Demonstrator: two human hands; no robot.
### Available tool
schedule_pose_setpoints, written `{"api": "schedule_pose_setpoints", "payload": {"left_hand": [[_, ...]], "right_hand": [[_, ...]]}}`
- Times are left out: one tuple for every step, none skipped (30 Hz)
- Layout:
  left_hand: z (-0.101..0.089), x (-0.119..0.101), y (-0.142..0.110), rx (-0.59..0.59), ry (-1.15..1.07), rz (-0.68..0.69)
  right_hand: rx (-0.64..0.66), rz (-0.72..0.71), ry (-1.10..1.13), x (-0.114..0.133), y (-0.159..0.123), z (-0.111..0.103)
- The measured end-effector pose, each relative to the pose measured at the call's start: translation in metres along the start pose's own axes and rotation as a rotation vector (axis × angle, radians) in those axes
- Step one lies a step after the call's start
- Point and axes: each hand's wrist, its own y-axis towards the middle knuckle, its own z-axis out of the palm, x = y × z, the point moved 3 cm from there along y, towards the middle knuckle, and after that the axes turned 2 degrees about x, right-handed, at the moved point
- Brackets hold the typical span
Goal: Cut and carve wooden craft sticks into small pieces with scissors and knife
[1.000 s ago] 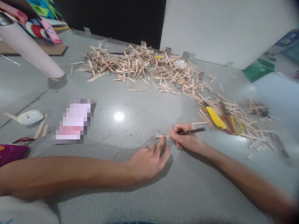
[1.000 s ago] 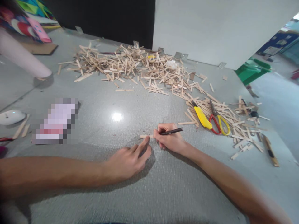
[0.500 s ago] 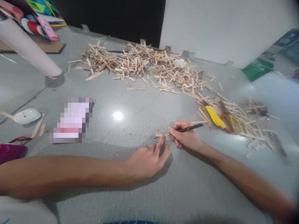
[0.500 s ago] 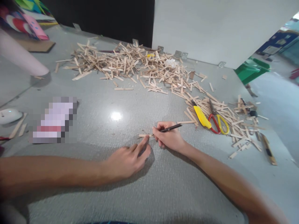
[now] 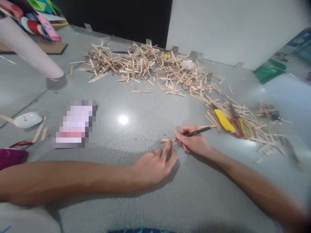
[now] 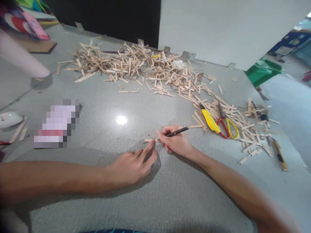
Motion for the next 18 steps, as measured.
{"api": "schedule_pose_setpoints", "payload": {"left_hand": [[0.0,-0.0002,0.0001,-0.003,0.007,0.002],[0.0001,-0.0003,0.0002,-0.005,0.011,0.002],[0.0002,-0.0004,0.0004,-0.003,0.012,0.002],[0.0001,-0.0004,0.0005,-0.001,0.009,0.003],[0.0,-0.0003,0.0007,-0.001,0.006,0.003],[-0.0001,-0.0002,0.0009,0.003,0.004,0.001],[-0.0002,-0.0001,0.0011,0.008,0.005,0.0],[-0.0003,-0.0001,0.0012,0.012,0.006,-0.002],[-0.0005,-0.0002,0.0012,0.014,0.007,-0.002],[-0.0004,-0.0002,0.0012,0.023,0.007,-0.004],[-0.0001,-0.0003,0.001,0.032,0.005,-0.005],[0.0001,-0.0004,0.0008,0.038,0.001,-0.006],[0.0005,-0.0005,0.0005,0.042,-0.004,-0.007],[0.0009,-0.0006,0.0002,0.046,-0.011,-0.007],[0.0012,-0.0006,0.0,0.044,-0.018,-0.006],[0.0014,-0.0007,-0.0003,0.04,-0.023,-0.003],[0.0014,-0.0007,-0.0004,0.032,-0.026,0.0],[0.0015,-0.0006,-0.0005,0.032,-0.025,0.0]], "right_hand": [[0.002,-0.002,0.002,-0.0003,0.0004,0.0],[0.004,-0.003,0.004,-0.0006,0.0008,0.0001],[0.003,-0.003,0.006,-0.0008,0.0011,0.0002],[0.003,-0.003,0.007,-0.0008,0.0013,0.0002],[0.003,-0.001,0.008,-0.0007,0.0013,0.0004],[-0.001,0.002,0.009,-0.0005,0.0012,0.0004],[-0.003,0.006,0.012,-0.0002,0.001,0.0006],[-0.004,0.01,0.015,0.0001,0.0008,0.0008],[-0.006,0.013,0.019,0.0004,0.0005,0.001],[-0.007,0.015,0.023,0.0007,0.0003,0.0012],[-0.007,0.014,0.026,0.0009,0.0002,0.0014],[-0.008,0.01,0.029,0.0011,0.0002,0.0014],[-0.008,0.004,0.03,0.0013,0.0002,0.0014],[-0.009,-0.005,0.031,0.0014,0.0004,0.0013],[-0.008,-0.015,0.031,0.0015,0.0006,0.0012],[-0.005,-0.024,0.03,0.0015,0.0007,0.001],[-0.002,-0.03,0.029,0.0014,0.0008,0.0008],[0.003,-0.033,0.029,0.0011,0.0009,0.0007]]}}
